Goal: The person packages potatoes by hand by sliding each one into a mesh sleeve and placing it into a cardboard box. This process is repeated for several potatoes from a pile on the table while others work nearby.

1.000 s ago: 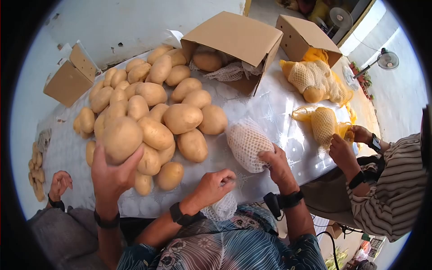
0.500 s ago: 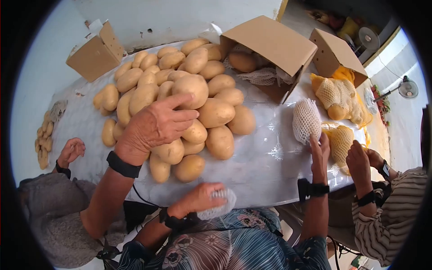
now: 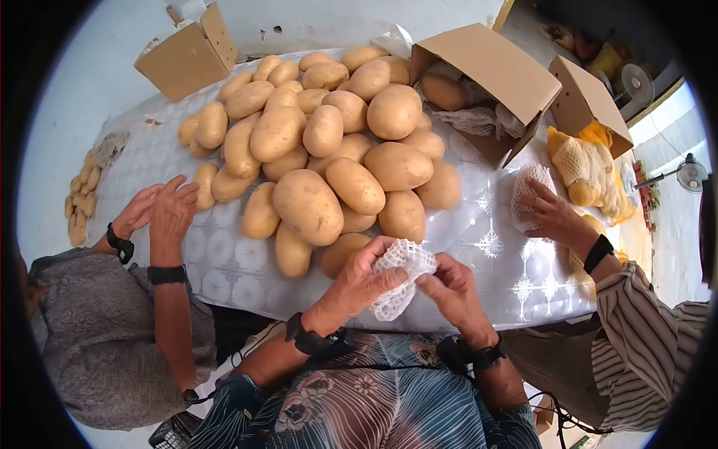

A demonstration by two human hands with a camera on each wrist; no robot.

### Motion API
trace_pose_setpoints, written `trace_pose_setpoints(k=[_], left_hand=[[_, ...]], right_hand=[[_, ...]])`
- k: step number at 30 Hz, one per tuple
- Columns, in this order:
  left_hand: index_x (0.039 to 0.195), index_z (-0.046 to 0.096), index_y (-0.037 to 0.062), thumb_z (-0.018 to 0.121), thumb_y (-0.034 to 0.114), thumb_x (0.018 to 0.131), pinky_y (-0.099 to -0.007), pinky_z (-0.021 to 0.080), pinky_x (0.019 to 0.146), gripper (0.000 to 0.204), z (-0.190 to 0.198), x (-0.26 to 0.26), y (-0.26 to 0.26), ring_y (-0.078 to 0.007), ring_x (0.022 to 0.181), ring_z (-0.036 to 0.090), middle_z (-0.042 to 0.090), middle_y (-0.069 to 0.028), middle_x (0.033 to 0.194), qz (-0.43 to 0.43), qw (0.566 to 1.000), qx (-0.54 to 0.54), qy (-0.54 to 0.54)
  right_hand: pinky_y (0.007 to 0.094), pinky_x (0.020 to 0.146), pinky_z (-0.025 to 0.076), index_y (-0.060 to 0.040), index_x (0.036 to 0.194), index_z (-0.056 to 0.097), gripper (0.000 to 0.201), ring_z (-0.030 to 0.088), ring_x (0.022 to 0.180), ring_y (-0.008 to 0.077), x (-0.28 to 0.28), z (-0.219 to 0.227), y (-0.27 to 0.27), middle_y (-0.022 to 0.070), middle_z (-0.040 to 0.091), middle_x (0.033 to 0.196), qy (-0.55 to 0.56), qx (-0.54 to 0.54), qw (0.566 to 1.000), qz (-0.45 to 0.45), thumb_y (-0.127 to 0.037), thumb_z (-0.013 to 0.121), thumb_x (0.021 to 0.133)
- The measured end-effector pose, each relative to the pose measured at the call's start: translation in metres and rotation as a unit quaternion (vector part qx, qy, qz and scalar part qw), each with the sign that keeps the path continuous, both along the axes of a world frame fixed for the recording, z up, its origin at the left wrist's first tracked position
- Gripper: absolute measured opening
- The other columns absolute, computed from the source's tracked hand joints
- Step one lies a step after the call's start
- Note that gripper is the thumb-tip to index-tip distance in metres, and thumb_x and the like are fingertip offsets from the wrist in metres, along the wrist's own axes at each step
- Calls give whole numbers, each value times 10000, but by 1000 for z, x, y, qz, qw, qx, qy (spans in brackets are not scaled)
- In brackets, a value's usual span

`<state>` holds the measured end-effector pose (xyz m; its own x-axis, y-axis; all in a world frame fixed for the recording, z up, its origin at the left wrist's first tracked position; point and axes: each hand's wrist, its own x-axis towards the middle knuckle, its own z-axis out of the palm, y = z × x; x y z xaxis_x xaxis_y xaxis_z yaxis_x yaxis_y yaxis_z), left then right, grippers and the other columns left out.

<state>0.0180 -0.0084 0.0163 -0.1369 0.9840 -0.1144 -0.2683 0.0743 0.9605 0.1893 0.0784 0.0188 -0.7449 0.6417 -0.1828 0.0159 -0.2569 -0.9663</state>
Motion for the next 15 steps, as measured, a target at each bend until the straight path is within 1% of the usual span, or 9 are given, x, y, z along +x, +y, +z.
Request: trace_pose_setpoints(k=[1, 3, 4, 7, 10, 13, 15], left_hand=[[1179, 503, -14, 659, 315, 873, -232, 461, 816, 476, 1, -2, -2, -76, 937, 541, 591, -35, 1027, 0, 1000, 12, 16], [1200, 484, -15, 682, 318, 853, -234, 454, 839, 520, -3, -8, -10, -82, 958, 542, 581, -37, 1063, -22, 1000, -10, -9], [1211, 474, -15, 694, 319, 843, -234, 451, 851, 543, -6, -11, -12, -85, 968, 542, 576, -38, 1081, -35, 999, -20, -22], [1232, 465, -16, 707, 266, 826, -238, 452, 866, 550, -14, -15, -19, -92, 993, 544, 574, -44, 1107, -61, 990, -72, -102], [1247, 458, -18, 717, 252, 812, -241, 453, 876, 573, -9, -18, -19, -97, 998, 548, 574, -46, 1128, -57, 980, -64, -178], [1243, 464, -29, 700, 317, 841, -232, 449, 864, 580, -12, -14, -19, -76, 964, 541, 583, -27, 1072, -98, 973, -62, -200], [1252, 458, -21, 735, 359, 793, -246, 452, 874, 657, -2, -9, -16, -105, 996, 550, 580, -43, 1114, -122, 974, -84, -171]], right_hand=[[238, 748, 461, -33, 971, 585, 99, 571, 820, 74, -1, 0, 2, 3, 631, 912, 16, -20, 999, -30, -106, 586, 904], [239, 736, 465, -29, 960, 584, 86, 574, 817, 76, 5, -3, 8, 10, 634, 919, 46, -58, 993, -92, -84, 584, 893], [247, 739, 479, -33, 966, 577, 85, 588, 812, 91, 8, -6, 11, 24, 638, 923, 62, -94, 987, -117, -66, 557, 891], [271, 751, 501, -34, 1016, 550, 133, 617, 816, 130, 12, -10, 10, 49, 640, 936, 120, -206, 963, -126, -101, 530, 903], [304, 765, 520, -38, 1072, 516, 190, 637, 836, 169, 3, -4, 9, 73, 640, 959, 175, -279, 938, -109, -135, 516, 908], [340, 794, 523, -42, 1100, 500, 230, 637, 881, 198, -4, 8, 11, 92, 632, 1011, 189, -294, 929, -118, -161, 525, 905], [361, 819, 519, -43, 1106, 499, 240, 631, 907, 206, -7, 13, 9, 93, 625, 1031, 210, -311, 919, -119, -168, 529, 903]])
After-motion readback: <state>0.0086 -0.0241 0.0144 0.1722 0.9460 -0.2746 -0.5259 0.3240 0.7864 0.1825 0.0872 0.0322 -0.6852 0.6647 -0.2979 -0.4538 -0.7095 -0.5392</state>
